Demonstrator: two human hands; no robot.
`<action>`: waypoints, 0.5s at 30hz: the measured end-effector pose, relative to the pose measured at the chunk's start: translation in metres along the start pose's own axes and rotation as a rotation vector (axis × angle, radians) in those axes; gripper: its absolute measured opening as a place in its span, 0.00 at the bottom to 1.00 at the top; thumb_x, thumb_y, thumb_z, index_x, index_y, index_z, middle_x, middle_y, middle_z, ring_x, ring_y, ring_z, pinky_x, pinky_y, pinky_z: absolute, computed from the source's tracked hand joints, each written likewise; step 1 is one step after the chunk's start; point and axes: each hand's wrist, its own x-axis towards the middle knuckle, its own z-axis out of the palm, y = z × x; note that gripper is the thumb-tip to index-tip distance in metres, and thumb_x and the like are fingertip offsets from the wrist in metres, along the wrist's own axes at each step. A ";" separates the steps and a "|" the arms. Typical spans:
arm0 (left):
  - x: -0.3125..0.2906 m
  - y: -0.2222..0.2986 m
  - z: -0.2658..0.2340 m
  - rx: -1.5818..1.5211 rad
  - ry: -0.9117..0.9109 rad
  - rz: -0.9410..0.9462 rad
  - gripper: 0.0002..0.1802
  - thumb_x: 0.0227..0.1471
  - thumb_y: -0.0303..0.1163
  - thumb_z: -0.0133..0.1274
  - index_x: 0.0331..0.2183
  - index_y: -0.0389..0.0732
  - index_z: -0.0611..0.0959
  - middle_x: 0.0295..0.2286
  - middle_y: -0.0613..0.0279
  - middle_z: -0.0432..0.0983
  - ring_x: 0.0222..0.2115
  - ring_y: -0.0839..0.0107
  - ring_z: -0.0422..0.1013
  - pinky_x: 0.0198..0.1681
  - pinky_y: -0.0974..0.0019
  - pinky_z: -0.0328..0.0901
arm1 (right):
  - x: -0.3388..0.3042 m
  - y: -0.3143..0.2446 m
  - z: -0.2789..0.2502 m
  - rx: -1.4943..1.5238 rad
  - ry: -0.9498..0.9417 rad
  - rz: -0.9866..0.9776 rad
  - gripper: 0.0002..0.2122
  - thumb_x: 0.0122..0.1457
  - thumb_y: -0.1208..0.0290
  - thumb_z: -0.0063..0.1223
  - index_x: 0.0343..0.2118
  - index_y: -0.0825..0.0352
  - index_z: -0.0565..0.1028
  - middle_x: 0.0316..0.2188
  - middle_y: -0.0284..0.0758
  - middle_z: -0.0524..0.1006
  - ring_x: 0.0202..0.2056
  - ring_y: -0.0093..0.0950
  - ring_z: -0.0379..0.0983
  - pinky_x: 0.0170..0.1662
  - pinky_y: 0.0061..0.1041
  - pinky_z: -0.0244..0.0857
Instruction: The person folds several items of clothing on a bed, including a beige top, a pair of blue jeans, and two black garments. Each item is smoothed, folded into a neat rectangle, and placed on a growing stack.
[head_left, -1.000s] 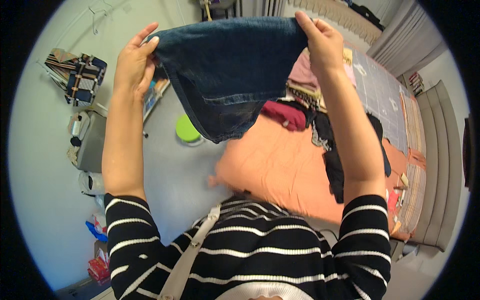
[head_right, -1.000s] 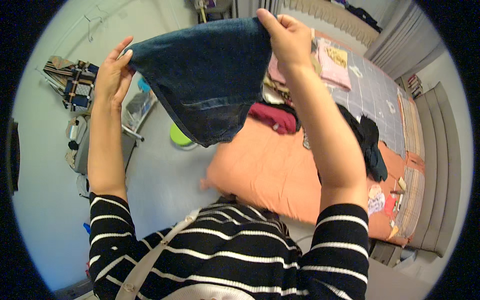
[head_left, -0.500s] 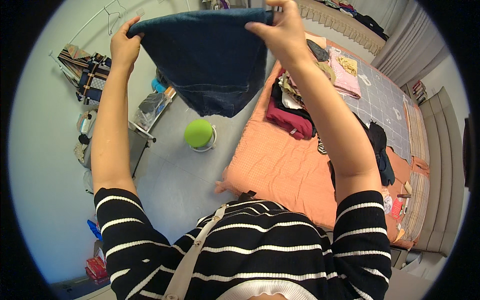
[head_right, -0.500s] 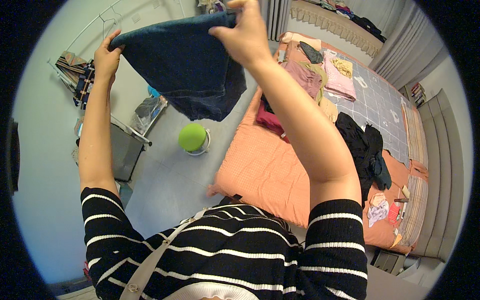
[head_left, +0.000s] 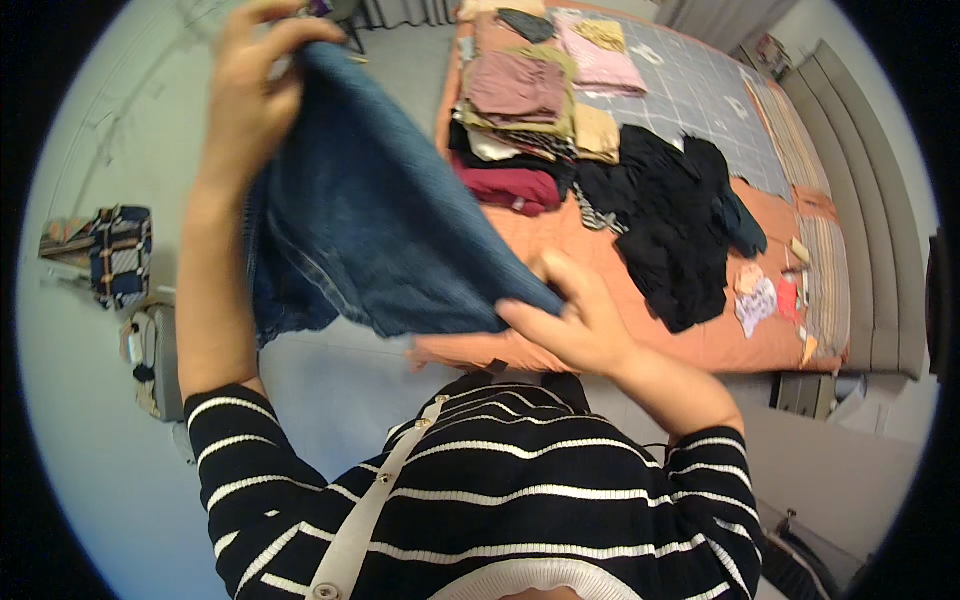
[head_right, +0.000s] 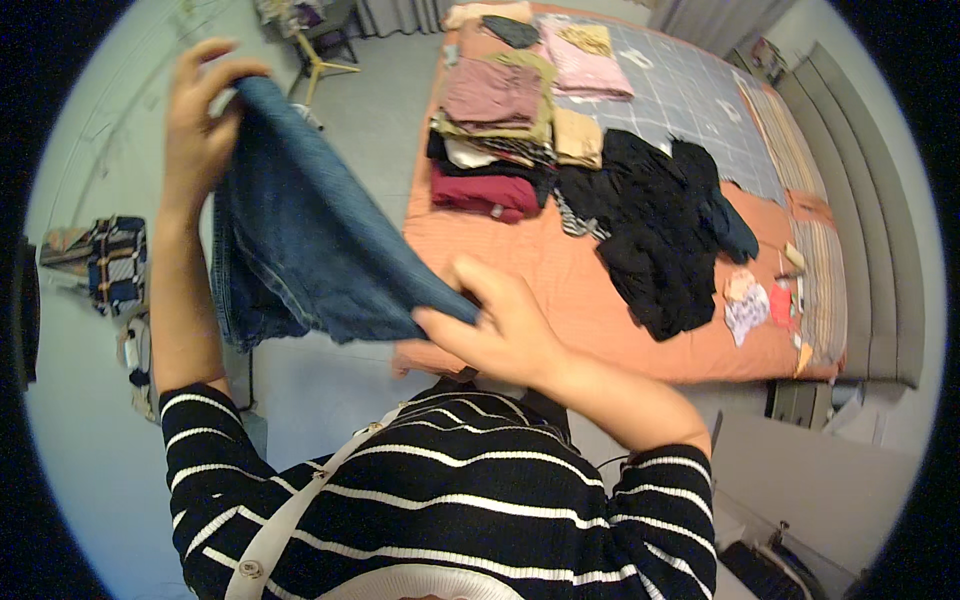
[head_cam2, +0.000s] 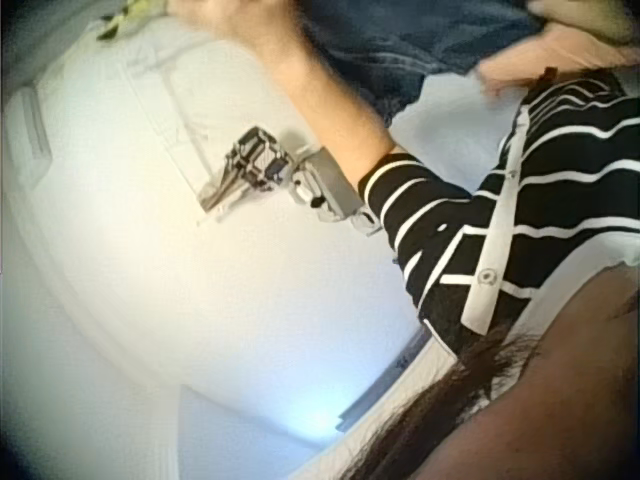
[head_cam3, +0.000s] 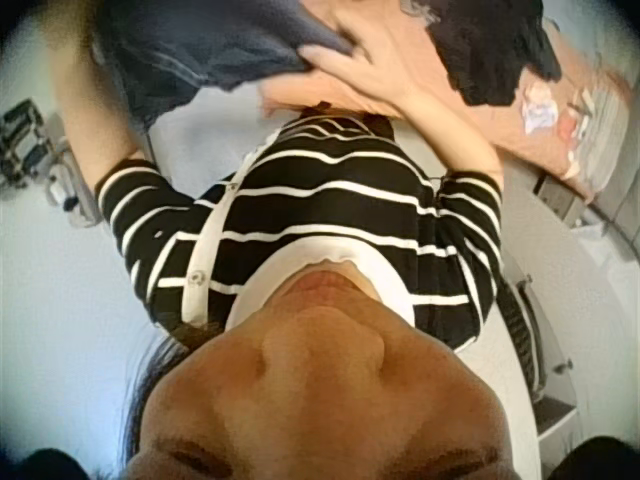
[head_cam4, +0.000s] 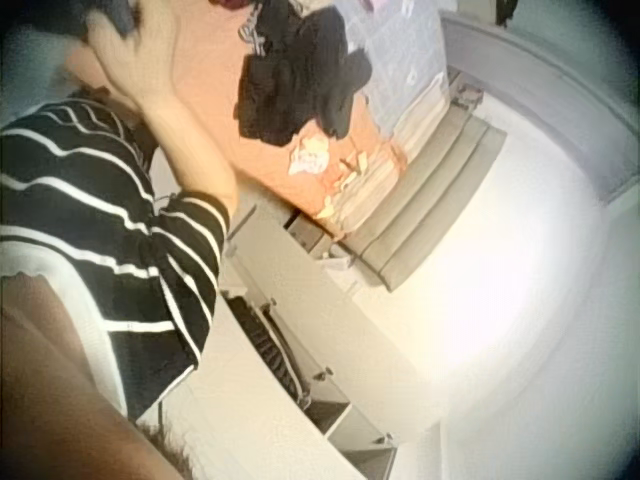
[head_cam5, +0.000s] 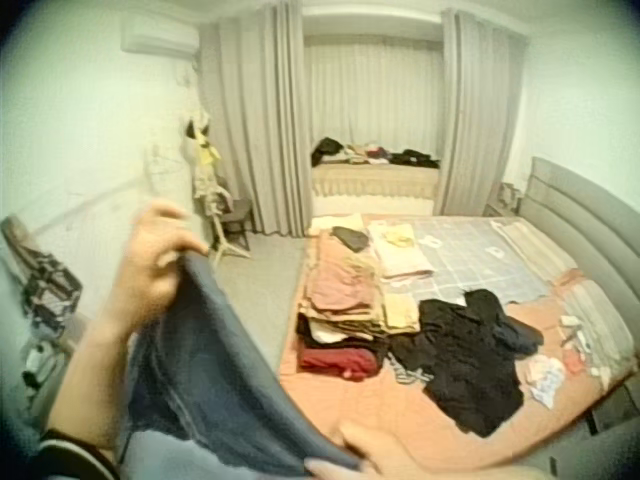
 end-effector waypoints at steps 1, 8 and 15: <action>0.011 0.016 0.031 -0.131 -0.065 0.034 0.20 0.37 0.14 0.49 0.35 0.42 0.81 0.40 0.58 0.71 0.44 0.60 0.67 0.51 0.63 0.60 | -0.025 0.005 -0.009 0.136 0.082 0.152 0.09 0.50 0.72 0.58 0.25 0.67 0.68 0.21 0.28 0.64 0.25 0.18 0.61 0.29 0.19 0.57; -0.021 0.219 0.343 -0.578 -0.413 -0.123 0.17 0.40 0.21 0.52 0.37 0.44 0.80 0.38 0.52 0.72 0.43 0.53 0.67 0.47 0.56 0.62 | -0.162 0.183 -0.132 0.090 0.602 0.599 0.05 0.51 0.74 0.55 0.25 0.68 0.70 0.22 0.27 0.71 0.28 0.16 0.67 0.32 0.19 0.63; -0.223 0.376 0.427 -0.630 -0.946 -0.343 0.27 0.51 0.34 0.52 0.54 0.48 0.69 0.51 0.52 0.63 0.54 0.53 0.58 0.54 0.46 0.54 | -0.299 0.394 -0.183 -0.731 0.647 1.079 0.10 0.51 0.72 0.55 0.36 0.69 0.77 0.37 0.46 0.77 0.41 0.42 0.73 0.46 0.32 0.66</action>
